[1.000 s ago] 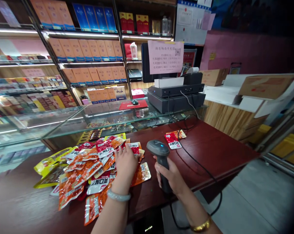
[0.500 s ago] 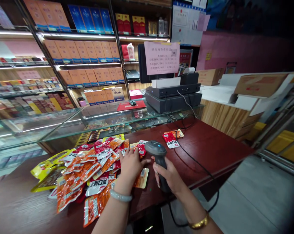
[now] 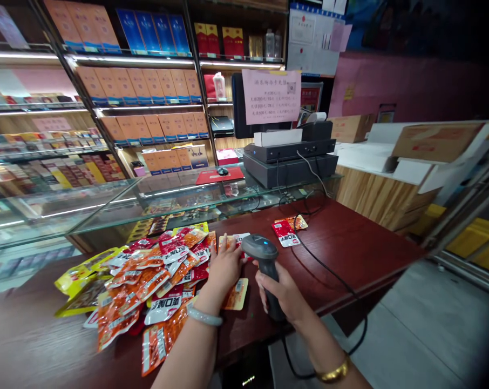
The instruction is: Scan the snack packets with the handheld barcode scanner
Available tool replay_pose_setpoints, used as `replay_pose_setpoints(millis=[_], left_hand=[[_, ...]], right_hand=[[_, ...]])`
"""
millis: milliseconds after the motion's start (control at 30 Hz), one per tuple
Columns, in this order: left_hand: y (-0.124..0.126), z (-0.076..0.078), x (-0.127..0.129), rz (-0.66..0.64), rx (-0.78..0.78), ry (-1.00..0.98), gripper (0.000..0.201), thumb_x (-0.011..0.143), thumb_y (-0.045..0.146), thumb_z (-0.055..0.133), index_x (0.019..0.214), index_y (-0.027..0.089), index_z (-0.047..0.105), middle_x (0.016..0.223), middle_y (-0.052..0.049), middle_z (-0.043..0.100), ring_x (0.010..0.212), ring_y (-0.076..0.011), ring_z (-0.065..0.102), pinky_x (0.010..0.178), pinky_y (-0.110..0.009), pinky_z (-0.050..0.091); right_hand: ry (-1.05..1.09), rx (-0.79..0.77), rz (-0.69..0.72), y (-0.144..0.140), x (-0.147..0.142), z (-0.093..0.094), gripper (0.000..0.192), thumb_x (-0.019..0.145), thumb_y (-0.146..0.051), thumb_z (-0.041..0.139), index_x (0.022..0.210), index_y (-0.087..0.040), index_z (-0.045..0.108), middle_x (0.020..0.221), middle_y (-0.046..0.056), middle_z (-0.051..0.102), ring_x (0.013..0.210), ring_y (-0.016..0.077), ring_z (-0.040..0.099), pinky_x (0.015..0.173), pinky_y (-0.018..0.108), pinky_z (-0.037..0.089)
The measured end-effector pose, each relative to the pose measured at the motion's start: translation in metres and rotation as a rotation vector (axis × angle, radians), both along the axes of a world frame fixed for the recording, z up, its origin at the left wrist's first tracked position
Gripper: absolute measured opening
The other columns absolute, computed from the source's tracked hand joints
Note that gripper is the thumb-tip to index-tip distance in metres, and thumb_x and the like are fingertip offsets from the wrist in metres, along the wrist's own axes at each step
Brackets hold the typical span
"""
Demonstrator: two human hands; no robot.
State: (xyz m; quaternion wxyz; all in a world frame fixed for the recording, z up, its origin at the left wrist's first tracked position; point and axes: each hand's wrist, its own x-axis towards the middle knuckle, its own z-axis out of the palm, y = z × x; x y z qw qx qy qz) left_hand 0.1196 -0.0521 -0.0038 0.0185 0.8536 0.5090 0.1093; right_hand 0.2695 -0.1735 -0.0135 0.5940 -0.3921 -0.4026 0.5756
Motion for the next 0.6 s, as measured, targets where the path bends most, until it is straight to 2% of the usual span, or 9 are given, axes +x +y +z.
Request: replay_pose_setpoints(millis=[100, 167, 233, 267, 333, 400, 433, 500, 600], left_hand=[[-0.009, 0.010, 0.002, -0.089, 0.012, -0.022, 0.028, 0.095, 0.041, 0.066, 0.120, 0.033, 0.078, 0.142, -0.010, 0.071, 0.155, -0.0406, 0.040, 0.126, -0.075, 0.008], [-0.014, 0.020, 0.005, -0.069, 0.053, -0.023, 0.023, 0.094, 0.041, 0.066, 0.103, 0.028, 0.082, 0.118, -0.012, 0.080, 0.137, -0.0385, 0.060, 0.129, -0.069, 0.007], [-0.016, 0.027, 0.008, -0.015, 0.097, -0.021, 0.025, 0.097, 0.036, 0.060, 0.093, 0.025, 0.083, 0.100, -0.013, 0.081, 0.116, -0.0339, 0.070, 0.131, -0.061, 0.012], [-0.016, 0.027, 0.009, 0.011, 0.124, -0.038, 0.027, 0.097, 0.031, 0.057, 0.095, 0.024, 0.083, 0.101, -0.013, 0.081, 0.112, -0.0323, 0.071, 0.131, -0.058, 0.015], [-0.013, 0.024, 0.011, 0.014, 0.181, -0.100, 0.033, 0.097, 0.022, 0.052, 0.115, 0.023, 0.080, 0.121, -0.014, 0.078, 0.127, -0.0319, 0.065, 0.132, -0.056, 0.016], [-0.011, 0.016, 0.011, -0.063, 0.192, -0.137, 0.043, 0.096, 0.019, 0.051, 0.133, 0.023, 0.072, 0.143, -0.014, 0.069, 0.149, -0.0324, 0.048, 0.132, -0.060, 0.009], [-0.010, 0.012, 0.012, -0.120, 0.165, -0.129, 0.043, 0.097, 0.019, 0.051, 0.135, 0.023, 0.071, 0.146, -0.014, 0.068, 0.155, -0.0326, 0.042, 0.132, -0.063, 0.005], [-0.012, 0.007, 0.012, -0.218, 0.082, -0.081, 0.036, 0.098, 0.020, 0.051, 0.124, 0.023, 0.076, 0.136, -0.013, 0.073, 0.154, -0.0328, 0.043, 0.132, -0.065, 0.001], [-0.018, 0.009, 0.014, -0.239, 0.054, -0.030, 0.026, 0.098, 0.024, 0.055, 0.104, 0.024, 0.080, 0.116, -0.012, 0.079, 0.136, -0.0320, 0.059, 0.133, -0.063, 0.003]], right_hand=[[-0.022, 0.012, 0.003, 0.000, 0.000, -0.001, 0.052, 0.082, -0.060, 0.077, 0.109, -0.020, 0.058, 0.051, -0.008, 0.056, 0.037, 0.0114, 0.046, 0.038, 0.023, 0.042], [-0.015, 0.011, 0.005, 0.000, 0.000, -0.001, 0.052, 0.082, -0.059, 0.077, 0.109, -0.020, 0.057, 0.051, -0.009, 0.056, 0.037, 0.0113, 0.046, 0.038, 0.023, 0.042], [-0.007, 0.010, 0.003, 0.000, 0.000, 0.000, 0.055, 0.081, -0.059, 0.078, 0.113, -0.019, 0.057, 0.052, -0.009, 0.055, 0.037, 0.0113, 0.046, 0.038, 0.023, 0.042], [-0.006, 0.012, 0.000, 0.000, 0.000, 0.001, 0.056, 0.081, -0.058, 0.078, 0.115, -0.019, 0.057, 0.052, -0.009, 0.055, 0.037, 0.0113, 0.046, 0.037, 0.023, 0.042], [-0.007, 0.020, -0.002, -0.001, 0.000, 0.001, 0.056, 0.082, -0.058, 0.078, 0.116, -0.018, 0.058, 0.053, -0.009, 0.056, 0.037, 0.0111, 0.047, 0.037, 0.023, 0.042], [-0.005, 0.026, -0.002, -0.001, -0.001, 0.001, 0.056, 0.082, -0.057, 0.078, 0.117, -0.018, 0.058, 0.054, -0.009, 0.056, 0.037, 0.0108, 0.047, 0.037, 0.022, 0.042], [-0.003, 0.028, -0.004, -0.001, -0.001, 0.001, 0.056, 0.083, -0.057, 0.078, 0.117, -0.018, 0.057, 0.054, -0.009, 0.056, 0.037, 0.0106, 0.046, 0.037, 0.022, 0.042], [-0.009, 0.033, -0.008, -0.001, -0.001, 0.001, 0.054, 0.084, -0.055, 0.076, 0.117, -0.017, 0.057, 0.053, -0.009, 0.056, 0.037, 0.0102, 0.045, 0.036, 0.022, 0.042], [-0.018, 0.044, -0.009, -0.001, -0.001, 0.001, 0.052, 0.085, -0.056, 0.075, 0.114, -0.017, 0.057, 0.052, -0.009, 0.055, 0.036, 0.0098, 0.045, 0.036, 0.021, 0.042]])
